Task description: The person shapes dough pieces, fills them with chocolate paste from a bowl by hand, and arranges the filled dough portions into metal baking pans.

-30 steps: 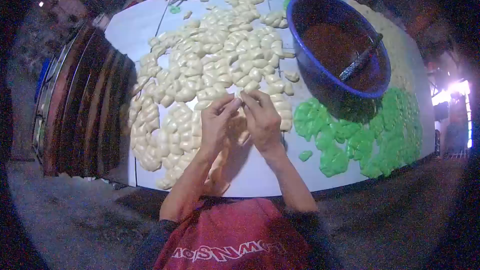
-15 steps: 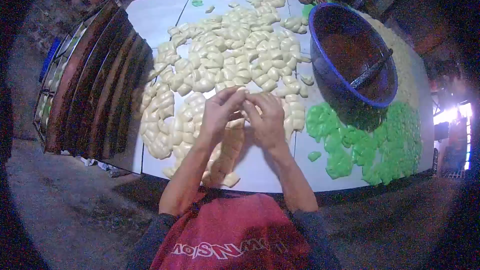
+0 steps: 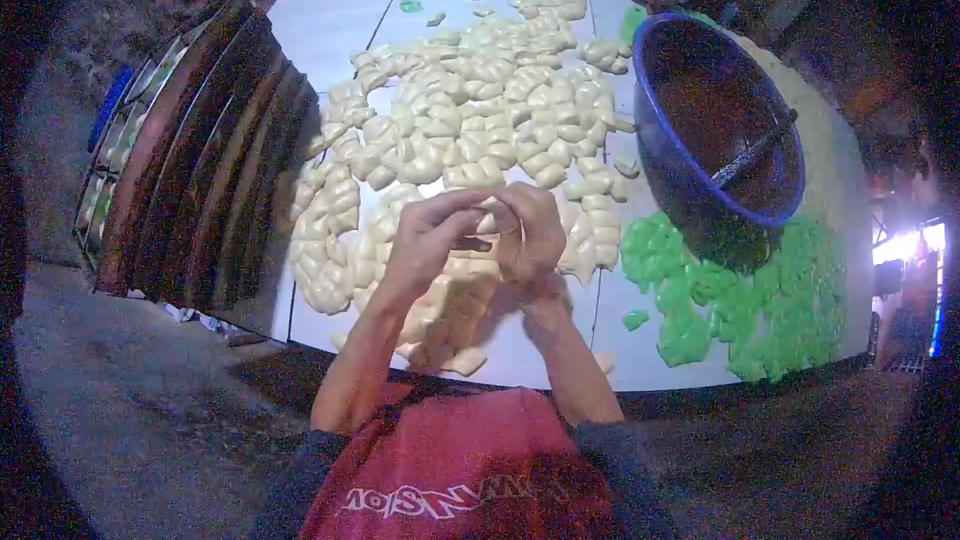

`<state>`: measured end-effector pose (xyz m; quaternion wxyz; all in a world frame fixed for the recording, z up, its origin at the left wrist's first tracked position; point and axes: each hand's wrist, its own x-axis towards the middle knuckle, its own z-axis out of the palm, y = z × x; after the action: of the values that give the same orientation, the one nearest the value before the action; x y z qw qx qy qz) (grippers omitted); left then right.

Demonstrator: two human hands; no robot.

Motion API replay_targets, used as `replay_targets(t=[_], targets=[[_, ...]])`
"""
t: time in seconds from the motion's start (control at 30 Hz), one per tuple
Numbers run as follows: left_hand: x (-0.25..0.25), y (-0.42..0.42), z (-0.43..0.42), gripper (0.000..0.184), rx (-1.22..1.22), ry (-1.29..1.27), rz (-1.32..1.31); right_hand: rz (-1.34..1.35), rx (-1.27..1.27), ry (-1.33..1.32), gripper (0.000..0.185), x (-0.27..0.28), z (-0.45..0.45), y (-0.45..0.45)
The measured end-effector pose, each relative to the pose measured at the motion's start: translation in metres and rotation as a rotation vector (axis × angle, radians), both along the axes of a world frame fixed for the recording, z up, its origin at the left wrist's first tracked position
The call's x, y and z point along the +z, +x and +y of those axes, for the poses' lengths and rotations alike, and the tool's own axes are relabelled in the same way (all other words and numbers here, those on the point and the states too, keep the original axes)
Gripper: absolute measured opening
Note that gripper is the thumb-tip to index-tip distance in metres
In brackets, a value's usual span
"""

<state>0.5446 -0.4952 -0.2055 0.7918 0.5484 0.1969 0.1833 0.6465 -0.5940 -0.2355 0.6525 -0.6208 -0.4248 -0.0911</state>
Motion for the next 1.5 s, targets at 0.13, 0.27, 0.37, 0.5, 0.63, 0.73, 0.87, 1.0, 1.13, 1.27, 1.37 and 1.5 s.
replay_targets(t=[0.13, 0.27, 0.37, 0.5, 0.63, 0.73, 0.87, 1.0, 1.13, 1.27, 1.37, 1.5], targets=[[0.013, -0.009, -0.014, 0.03, 0.119, 0.368, -0.069, 0.038, -0.006, 0.044, 0.015, -0.013, 0.012, 0.003], [0.016, -0.03, -0.004, 0.026, 0.236, 0.33, -0.082, 0.431, 0.247, 0.005, 0.023, 0.007, 0.021, -0.018], [0.019, -0.053, 0.007, 0.021, 0.342, 0.181, -0.027, 0.438, 0.371, -0.101, 0.027, 0.023, 0.034, -0.033], [0.056, -0.099, 0.03, 0.017, 0.475, 0.316, 0.172, 0.123, 0.347, -0.187, 0.03, 0.06, 0.044, -0.071], [0.087, -0.149, 0.056, 0.025, 0.609, 0.589, 0.135, -0.508, 0.52, -0.175, 0.046, 0.103, 0.07, -0.107], [0.131, -0.202, 0.072, 0.07, 0.587, 0.788, 0.198, -0.436, 0.676, -0.157, 0.041, 0.141, 0.108, -0.13], [0.172, -0.285, 0.091, 0.103, 0.809, 0.936, 0.01, -0.23, 0.849, -0.15, 0.027, 0.203, 0.188, -0.17], [0.192, -0.372, 0.124, 0.07, 0.973, 0.926, 0.088, -0.141, 0.878, -0.212, 0.024, 0.257, 0.301, -0.223], [0.176, -0.443, 0.163, 0.041, 1.083, 1.012, 0.222, -0.307, 0.862, -0.36, 0.026, 0.28, 0.436, -0.276], [0.139, -0.502, 0.191, 0.032, 1.321, 0.841, 0.279, -0.554, 0.634, -0.364, 0.033, 0.254, 0.571, -0.312], [0.089, -0.553, 0.204, 0.028, 1.419, 0.651, 0.39, -0.594, 0.576, -0.472, 0.034, 0.231, 0.636, -0.334], [0.093, -0.567, 0.21, 0.031, 1.359, 0.607, 0.544, -0.987, 0.51, -0.862, 0.033, 0.194, 0.667, -0.354]])
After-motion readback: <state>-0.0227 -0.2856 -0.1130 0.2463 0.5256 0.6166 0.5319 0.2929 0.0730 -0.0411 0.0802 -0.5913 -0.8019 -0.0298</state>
